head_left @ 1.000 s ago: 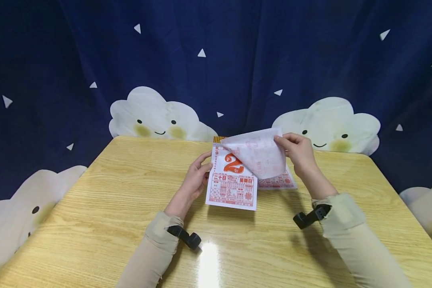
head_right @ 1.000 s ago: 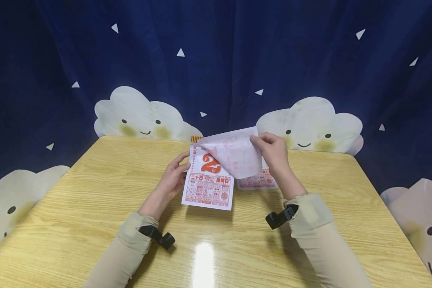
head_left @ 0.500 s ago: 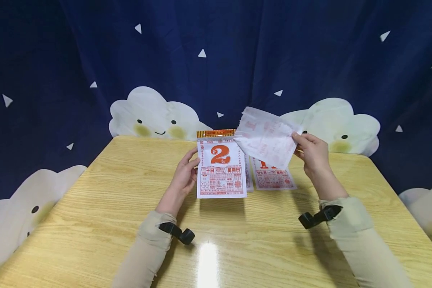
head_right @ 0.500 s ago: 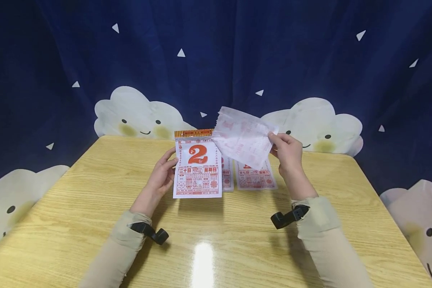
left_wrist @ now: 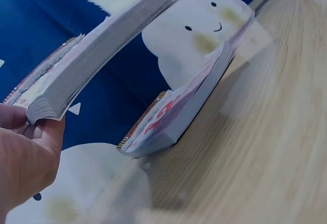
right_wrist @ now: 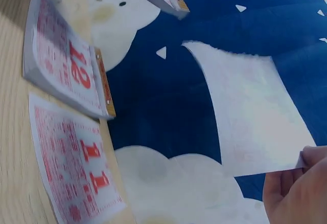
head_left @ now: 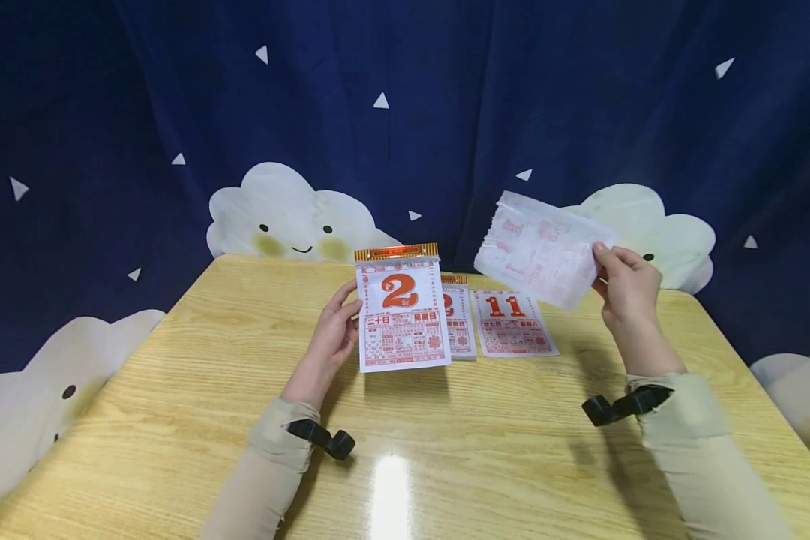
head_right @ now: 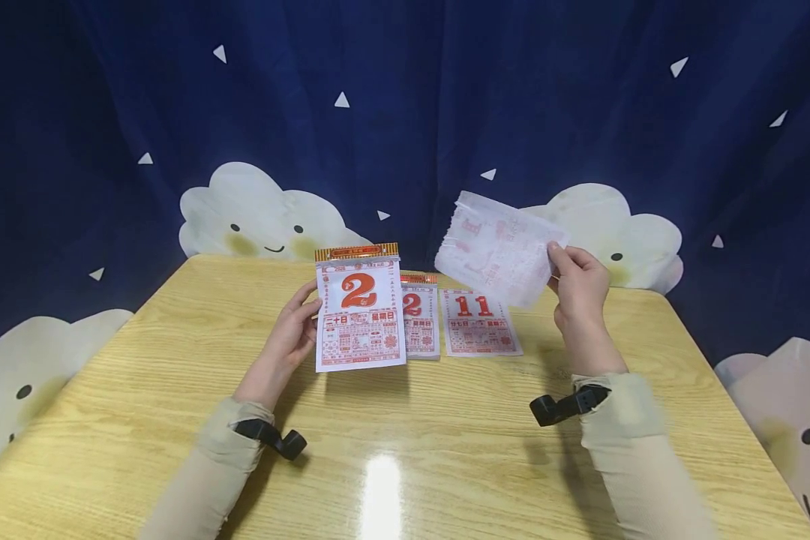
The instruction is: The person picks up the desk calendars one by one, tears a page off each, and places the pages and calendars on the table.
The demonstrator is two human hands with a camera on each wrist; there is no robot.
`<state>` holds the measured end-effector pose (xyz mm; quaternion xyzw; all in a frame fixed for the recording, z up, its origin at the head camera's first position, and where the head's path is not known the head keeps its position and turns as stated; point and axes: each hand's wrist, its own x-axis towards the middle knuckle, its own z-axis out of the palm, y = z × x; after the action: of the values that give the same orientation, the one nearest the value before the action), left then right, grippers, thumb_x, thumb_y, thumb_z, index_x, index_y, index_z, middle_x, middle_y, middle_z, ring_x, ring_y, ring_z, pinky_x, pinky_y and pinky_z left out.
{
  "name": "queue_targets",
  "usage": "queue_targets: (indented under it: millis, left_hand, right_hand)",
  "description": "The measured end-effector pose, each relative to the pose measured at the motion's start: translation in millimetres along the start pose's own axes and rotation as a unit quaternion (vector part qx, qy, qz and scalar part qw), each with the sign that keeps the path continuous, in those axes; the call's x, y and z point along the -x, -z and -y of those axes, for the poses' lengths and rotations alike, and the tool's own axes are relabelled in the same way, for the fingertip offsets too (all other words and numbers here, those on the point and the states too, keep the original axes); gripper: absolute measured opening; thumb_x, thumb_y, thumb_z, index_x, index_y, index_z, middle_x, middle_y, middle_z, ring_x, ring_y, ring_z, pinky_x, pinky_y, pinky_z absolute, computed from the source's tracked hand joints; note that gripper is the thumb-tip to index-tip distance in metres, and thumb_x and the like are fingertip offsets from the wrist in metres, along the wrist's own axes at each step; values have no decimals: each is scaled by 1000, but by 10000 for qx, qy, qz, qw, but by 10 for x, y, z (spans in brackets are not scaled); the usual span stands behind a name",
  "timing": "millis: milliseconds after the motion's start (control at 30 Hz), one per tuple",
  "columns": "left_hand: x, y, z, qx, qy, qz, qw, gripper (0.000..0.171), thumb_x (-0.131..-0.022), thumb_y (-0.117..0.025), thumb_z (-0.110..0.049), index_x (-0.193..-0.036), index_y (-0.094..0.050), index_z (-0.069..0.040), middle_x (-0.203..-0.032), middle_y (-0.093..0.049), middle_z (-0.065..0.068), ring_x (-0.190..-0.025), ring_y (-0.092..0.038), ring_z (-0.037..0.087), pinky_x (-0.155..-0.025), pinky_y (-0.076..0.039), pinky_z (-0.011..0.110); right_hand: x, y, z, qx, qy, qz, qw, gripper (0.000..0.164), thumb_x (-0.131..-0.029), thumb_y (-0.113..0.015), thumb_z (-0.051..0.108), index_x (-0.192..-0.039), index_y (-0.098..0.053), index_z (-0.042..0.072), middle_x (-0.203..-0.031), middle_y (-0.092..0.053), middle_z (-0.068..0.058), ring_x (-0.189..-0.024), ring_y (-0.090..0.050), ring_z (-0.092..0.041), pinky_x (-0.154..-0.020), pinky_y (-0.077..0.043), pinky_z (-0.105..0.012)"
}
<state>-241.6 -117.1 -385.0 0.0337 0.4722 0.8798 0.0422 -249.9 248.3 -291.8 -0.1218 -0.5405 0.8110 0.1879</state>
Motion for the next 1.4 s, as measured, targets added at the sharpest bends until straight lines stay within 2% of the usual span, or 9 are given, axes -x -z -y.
queue_targets:
  millis: [133, 267, 633, 767, 867, 1000, 1167, 1233, 1400]
  left_hand:
    - [18, 59, -41, -80, 78, 11, 9999, 41, -95, -34, -1, -136, -33, -8, -83, -65, 2, -60, -62, 9, -54, -52, 20]
    - [54, 102, -69, -404, 212, 9, 9990, 43, -96, -35, -3, -138, -31, -8, -80, -64, 1, -58, -61, 9, -51, -50, 18]
    - [129, 195, -95, -727, 369, 9, 9967, 45, -96, -34, -3, -140, -27, -6, -83, -62, 0, -62, -61, 9, -55, -50, 19]
    - [175, 197, -113, -796, 475, 92, 9957, 45, -96, -34, -4, -141, -27, -6, -84, -62, 0, -62, -61, 9, -56, -51, 20]
    - [237, 201, -109, -943, 652, 229, 9931, 45, -96, -35, -5, -141, -27, -7, -85, -63, 1, -63, -62, 11, -57, -52, 21]
    - [314, 231, -82, -1213, 895, 457, 9875, 46, -96, -37, -6, -141, -28, -7, -84, -65, 1, -63, -63, 12, -59, -52, 22]
    - [388, 267, -46, -1506, 984, 713, 9811, 47, -95, -38, -6, -141, -26, -4, -84, -65, 0, -67, -64, 12, -63, -52, 24]
    - [413, 280, -31, -1602, 996, 808, 9787, 47, -95, -38, -6, -141, -25, -3, -84, -66, 0, -68, -64, 12, -64, -53, 24]
    - [468, 304, 0, -1730, 1044, 920, 9750, 47, -95, -38, -5, -139, -26, -2, -87, -66, 0, -72, -65, 13, -67, -53, 26]
  right_hand:
    - [-8, 69, 41, 424, 96, -240, 9988, 13, -76, -73, 15, -71, -64, 8, -67, -55, 2, -57, -55, -6, -49, -49, -18]
    - [11, 117, 48, 830, 200, -377, 9956, 12, -76, -72, 20, -74, -65, 11, -69, -55, 4, -61, -54, -5, -52, -48, -16]
    - [90, 247, 93, 944, 635, -423, 9926, 9, -76, -73, 17, -72, -67, 12, -70, -55, 4, -61, -50, -6, -49, -44, -13]
    - [131, 291, 74, 1568, 807, -580, 9826, 8, -76, -73, 20, -77, -68, 14, -71, -56, 6, -65, -50, -6, -52, -42, -13]
    - [172, 334, 29, 2515, 1300, -672, 9567, 11, -78, -71, 25, -82, -68, 16, -70, -57, 14, -66, -51, -3, -55, -41, -10]
    - [232, 406, -11, 3595, 2268, -718, 9023, 22, -80, -68, 32, -87, -69, 12, -70, -55, 26, -65, -51, 5, -58, -39, -6]
    - [306, 488, -67, 4018, 3429, -430, 8480, 26, -82, -66, 27, -86, -70, 2, -70, -51, 34, -62, -49, 12, -57, -37, -4]
    - [337, 519, -100, 4113, 3888, -224, 8241, 22, -82, -67, 22, -84, -71, 0, -71, -56, 28, -63, -47, 16, -58, -36, -3]
    - [414, 590, -175, 4428, 4840, 408, 7537, 9, -78, -69, 7, -79, -70, -1, -72, -67, -8, -75, -42, 25, -67, -33, 1]
